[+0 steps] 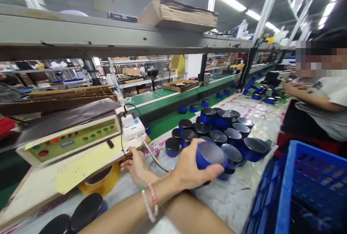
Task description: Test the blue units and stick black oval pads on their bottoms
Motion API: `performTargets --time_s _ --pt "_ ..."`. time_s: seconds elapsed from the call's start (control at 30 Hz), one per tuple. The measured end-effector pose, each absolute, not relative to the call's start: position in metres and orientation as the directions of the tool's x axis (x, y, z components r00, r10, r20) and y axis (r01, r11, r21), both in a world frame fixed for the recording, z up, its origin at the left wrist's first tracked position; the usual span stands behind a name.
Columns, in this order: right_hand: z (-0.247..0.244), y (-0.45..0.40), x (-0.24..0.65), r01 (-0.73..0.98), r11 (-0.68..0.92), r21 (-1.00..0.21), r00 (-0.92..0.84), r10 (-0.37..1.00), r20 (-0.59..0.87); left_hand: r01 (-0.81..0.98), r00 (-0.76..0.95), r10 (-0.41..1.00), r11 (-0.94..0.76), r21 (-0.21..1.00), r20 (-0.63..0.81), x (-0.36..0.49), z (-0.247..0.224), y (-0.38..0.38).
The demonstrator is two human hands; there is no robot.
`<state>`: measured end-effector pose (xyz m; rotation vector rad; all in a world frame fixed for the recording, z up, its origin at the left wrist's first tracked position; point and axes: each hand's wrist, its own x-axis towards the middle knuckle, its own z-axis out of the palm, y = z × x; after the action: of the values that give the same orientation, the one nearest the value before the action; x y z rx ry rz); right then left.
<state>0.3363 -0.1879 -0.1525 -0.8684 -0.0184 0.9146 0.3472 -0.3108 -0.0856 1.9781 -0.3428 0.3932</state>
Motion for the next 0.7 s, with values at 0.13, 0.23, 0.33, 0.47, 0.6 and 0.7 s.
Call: performTargets --time_s 0.13,0.23,0.33,0.47,0.6,0.7 --pt "-0.154 -0.185 0.342 -0.746 0.239 -0.622 0.564 0.723 -0.399 -0.481 0.872 -0.331 -0.440 0.758 0.361 0.374 -0.112 -0.334" --pt "-0.154 -0.183 0.344 -0.763 0.220 -0.608 0.538 0.737 -0.409 -0.592 0.786 -0.518 -0.469 0.656 0.338 0.381 -0.121 -0.332" --pt "-0.156 -0.179 0.344 -0.772 0.212 -0.599 0.527 0.740 -0.418 -0.635 0.760 -0.553 -0.522 0.569 0.342 0.379 -0.121 -0.324" --pt "-0.159 -0.174 0.346 -0.773 0.200 -0.602 0.520 0.744 -0.421 -0.594 0.799 -0.510 -0.585 0.552 0.318 0.367 -0.113 -0.311" --pt "-0.161 -0.172 0.348 -0.741 0.185 -0.646 0.531 0.750 -0.395 -0.581 0.809 -0.279 -0.521 0.625 0.518 0.371 -0.089 -0.308" --pt "-0.161 -0.172 0.347 -0.705 0.161 -0.691 0.550 0.739 -0.389 -0.403 0.845 -0.007 -0.667 0.627 0.535 0.391 -0.071 -0.313"
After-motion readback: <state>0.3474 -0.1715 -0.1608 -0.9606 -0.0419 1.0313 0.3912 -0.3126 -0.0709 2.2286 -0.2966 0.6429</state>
